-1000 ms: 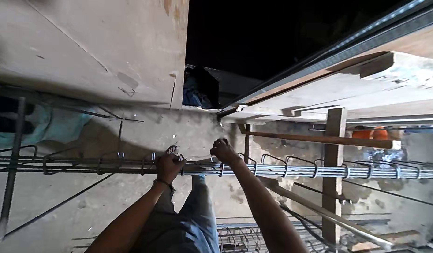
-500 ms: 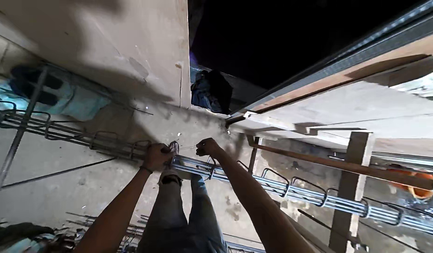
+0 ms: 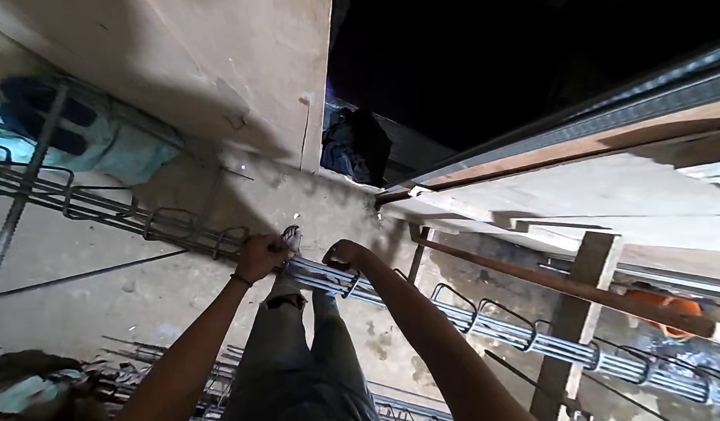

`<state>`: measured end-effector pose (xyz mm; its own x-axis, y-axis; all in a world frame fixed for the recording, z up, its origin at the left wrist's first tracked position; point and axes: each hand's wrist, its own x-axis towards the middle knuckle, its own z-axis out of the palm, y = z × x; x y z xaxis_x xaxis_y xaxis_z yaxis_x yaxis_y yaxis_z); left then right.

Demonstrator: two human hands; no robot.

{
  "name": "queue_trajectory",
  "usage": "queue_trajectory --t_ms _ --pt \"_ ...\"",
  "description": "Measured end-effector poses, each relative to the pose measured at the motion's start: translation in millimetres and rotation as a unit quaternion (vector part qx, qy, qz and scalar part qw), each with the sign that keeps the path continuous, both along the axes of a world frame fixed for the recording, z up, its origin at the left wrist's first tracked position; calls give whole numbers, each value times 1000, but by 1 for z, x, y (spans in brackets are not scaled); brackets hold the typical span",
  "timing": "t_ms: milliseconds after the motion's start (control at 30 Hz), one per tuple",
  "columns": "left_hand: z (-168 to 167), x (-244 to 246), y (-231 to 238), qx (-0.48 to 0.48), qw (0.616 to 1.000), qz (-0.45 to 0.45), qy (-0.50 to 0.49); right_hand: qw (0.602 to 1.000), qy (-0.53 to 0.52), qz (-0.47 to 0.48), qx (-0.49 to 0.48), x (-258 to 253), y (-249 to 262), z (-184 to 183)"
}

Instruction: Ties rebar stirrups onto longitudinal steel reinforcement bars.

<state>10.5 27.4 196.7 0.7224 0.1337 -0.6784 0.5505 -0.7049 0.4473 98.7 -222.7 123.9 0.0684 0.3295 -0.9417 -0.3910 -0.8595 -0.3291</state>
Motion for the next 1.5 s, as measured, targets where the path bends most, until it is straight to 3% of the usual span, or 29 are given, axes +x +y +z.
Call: queue_trajectory --t_ms 167,333,400,467,533,600,700,800,900,1033,1100,1167,1367,1500 --pt "-3 1 0 1 1000 -17 15 995 0 84 44 8 -4 11" --pt "0 3 -1 -4 1000 -8 18 991 49 36 115 12 -19 45" --pt "-3 1 -1 -6 1000 -11 21 993 -52 69 77 3 -19 66" --pt "-5 3 0 0 1000 -13 23 979 -197 41 -11 -18 -8 93" --pt "-4 3 0 1 1000 -11 23 951 -309 -7 -36 -47 2 112" --pt "0 5 0 -2 1000 -11 16 939 -342 -29 -25 -76 13 126" --pt "-1 4 3 -15 1000 -17 17 927 -371 25 -43 -108 26 119" --pt "-5 4 3 -27 999 -21 11 876 -482 -7 -36 -122 30 107" --pt "-2 6 3 -25 999 -18 16 835 -546 -70 2 -126 38 134" --pt "-3 7 2 -22 999 -17 18 853 -512 -103 -13 -133 44 172" --pt "-4 3 1 -22 999 -21 19 865 -465 -161 -98 -129 46 168" --pt "-4 6 2 -17 999 -22 23 880 -428 -156 -135 -119 39 150" --pt "-2 6 2 -14 999 -25 25 890 -439 -51 -113 -119 29 114" --pt "0 5 1 -19 1000 -15 18 879 -475 2 -23 -117 45 109"
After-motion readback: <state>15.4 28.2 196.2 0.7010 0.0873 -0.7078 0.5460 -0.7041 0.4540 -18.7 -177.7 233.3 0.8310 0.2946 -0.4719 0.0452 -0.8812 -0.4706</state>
